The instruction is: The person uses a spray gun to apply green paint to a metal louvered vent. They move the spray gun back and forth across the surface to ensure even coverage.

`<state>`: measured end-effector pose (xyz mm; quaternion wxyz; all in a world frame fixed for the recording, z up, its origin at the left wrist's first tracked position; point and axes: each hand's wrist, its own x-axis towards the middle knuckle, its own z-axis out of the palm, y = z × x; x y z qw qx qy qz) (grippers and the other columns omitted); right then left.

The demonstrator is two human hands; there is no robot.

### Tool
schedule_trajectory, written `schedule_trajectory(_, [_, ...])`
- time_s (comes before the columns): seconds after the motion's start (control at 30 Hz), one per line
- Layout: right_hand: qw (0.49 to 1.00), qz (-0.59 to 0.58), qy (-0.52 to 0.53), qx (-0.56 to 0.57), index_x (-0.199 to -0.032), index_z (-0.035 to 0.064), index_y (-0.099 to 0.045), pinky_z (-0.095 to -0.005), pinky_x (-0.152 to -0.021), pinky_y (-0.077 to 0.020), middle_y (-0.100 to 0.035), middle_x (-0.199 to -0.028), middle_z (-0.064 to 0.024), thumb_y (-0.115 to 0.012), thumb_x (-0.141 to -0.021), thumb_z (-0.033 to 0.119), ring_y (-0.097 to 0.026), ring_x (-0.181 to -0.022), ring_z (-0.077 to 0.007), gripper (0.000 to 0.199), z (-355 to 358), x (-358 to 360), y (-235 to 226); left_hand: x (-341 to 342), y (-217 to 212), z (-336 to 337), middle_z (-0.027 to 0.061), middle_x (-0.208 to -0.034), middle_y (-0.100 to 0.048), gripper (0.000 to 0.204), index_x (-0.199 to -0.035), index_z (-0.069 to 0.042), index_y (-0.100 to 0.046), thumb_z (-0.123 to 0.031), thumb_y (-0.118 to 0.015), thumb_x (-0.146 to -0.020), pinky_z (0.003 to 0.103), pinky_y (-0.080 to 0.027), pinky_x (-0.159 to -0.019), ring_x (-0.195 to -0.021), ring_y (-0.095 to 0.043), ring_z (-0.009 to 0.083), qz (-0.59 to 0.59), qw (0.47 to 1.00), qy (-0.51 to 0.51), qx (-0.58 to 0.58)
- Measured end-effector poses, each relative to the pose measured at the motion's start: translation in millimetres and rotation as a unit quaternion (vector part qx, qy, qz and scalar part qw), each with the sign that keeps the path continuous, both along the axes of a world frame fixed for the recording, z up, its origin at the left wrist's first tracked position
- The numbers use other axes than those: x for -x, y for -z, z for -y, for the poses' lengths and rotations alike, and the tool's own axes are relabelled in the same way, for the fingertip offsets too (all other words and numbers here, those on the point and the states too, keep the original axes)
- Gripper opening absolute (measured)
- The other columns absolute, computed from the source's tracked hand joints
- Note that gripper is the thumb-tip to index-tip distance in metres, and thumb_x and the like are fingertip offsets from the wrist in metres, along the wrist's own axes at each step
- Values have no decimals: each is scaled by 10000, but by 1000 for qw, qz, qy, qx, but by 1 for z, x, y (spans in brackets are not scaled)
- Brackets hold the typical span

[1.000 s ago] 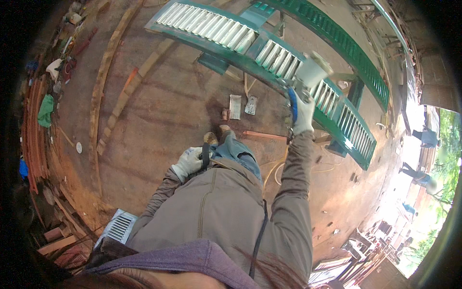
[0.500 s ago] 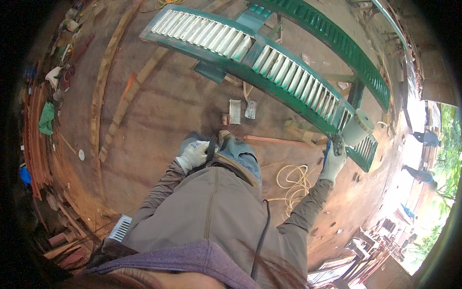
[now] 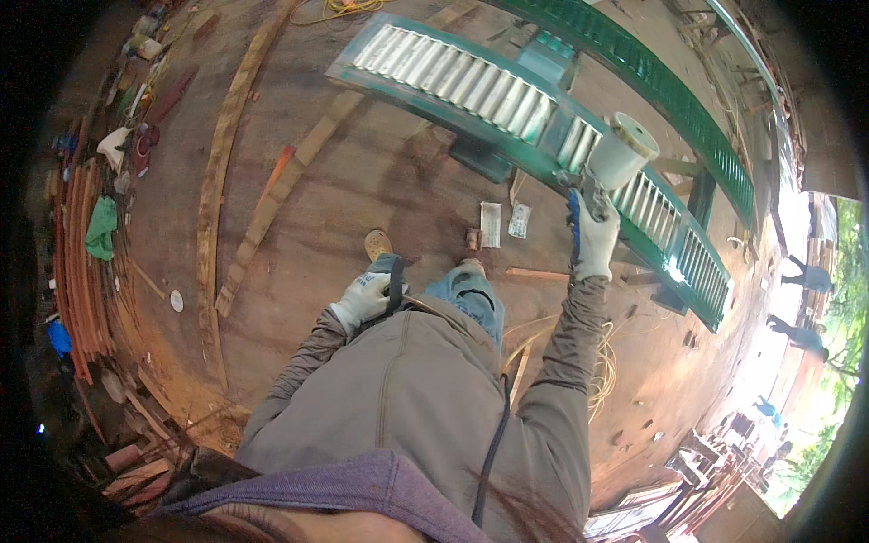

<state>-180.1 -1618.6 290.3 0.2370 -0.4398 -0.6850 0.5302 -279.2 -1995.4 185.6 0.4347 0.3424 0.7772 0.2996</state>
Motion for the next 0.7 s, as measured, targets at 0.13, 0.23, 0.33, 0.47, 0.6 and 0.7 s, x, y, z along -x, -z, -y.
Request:
schedule_trajectory(0.13, [997, -50, -56, 22, -1035, -7, -677, -213, -533, -422, -647, -778, 10, -737, -877, 136, -539, -599, -52, 221, 30, 74, 21, 30, 15, 54, 187, -926, -675, 278, -988, -86, -677, -328, -634, -859, 440, -501, -722, -881, -641, 399, -47, 997, -35, -44])
schedule_trajectory(0.23, [987, -111, -84, 82, -1029, -8, -677, -221, -528, -447, -657, -790, -2, -734, -879, 123, -573, -610, -66, 208, 67, 128, 15, 49, 25, 79, 188, -923, -674, 274, -984, -82, -673, -320, -642, -853, 442, -501, -730, -881, -640, 399, -65, 996, -36, -57])
schedule_trajectory(0.33, [975, -163, -56, 143, -1058, -13, -660, -207, -587, -485, -673, -897, -35, -709, -896, 89, -602, -678, -81, 197, 77, 158, 42, 67, 25, 84, 179, -969, -674, 270, -1020, -89, -658, -293, -634, -845, 444, -500, -779, -924, -630, 390, -28, 998, 0, -51])
schedule_trajectory(0.47, [968, -185, -52, 165, -1071, -7, -659, -230, -572, -528, -688, -878, -52, -710, -890, 81, -633, -642, -104, 207, 80, 178, 41, 85, 32, 89, 168, -1055, -668, 298, -1090, -103, -637, -246, -609, -830, 450, -493, -873, -1014, -613, 373, -27, 997, 32, -58])
schedule_trajectory(0.6, [989, -126, -4, 72, -1060, 0, -655, -226, -492, -467, -675, -837, -24, -730, -882, 124, -592, -585, -78, 229, 67, 142, 32, 104, 26, 88, 169, -1073, -669, 314, -1097, -91, -639, -220, -613, -812, 444, -490, -887, -1038, -614, 363, -44, 993, 8, -110])
schedule_trajectory(0.7, [995, -88, 44, 11, -1040, 1, -661, -231, -490, -463, -656, -791, -18, -745, -872, 131, -570, -560, -81, 229, 58, 100, 25, 109, 46, 94, 167, -1068, -676, 303, -1095, -101, -649, -237, -607, -828, 439, -495, -881, -1037, -622, 358, -14, 996, 2, -91])
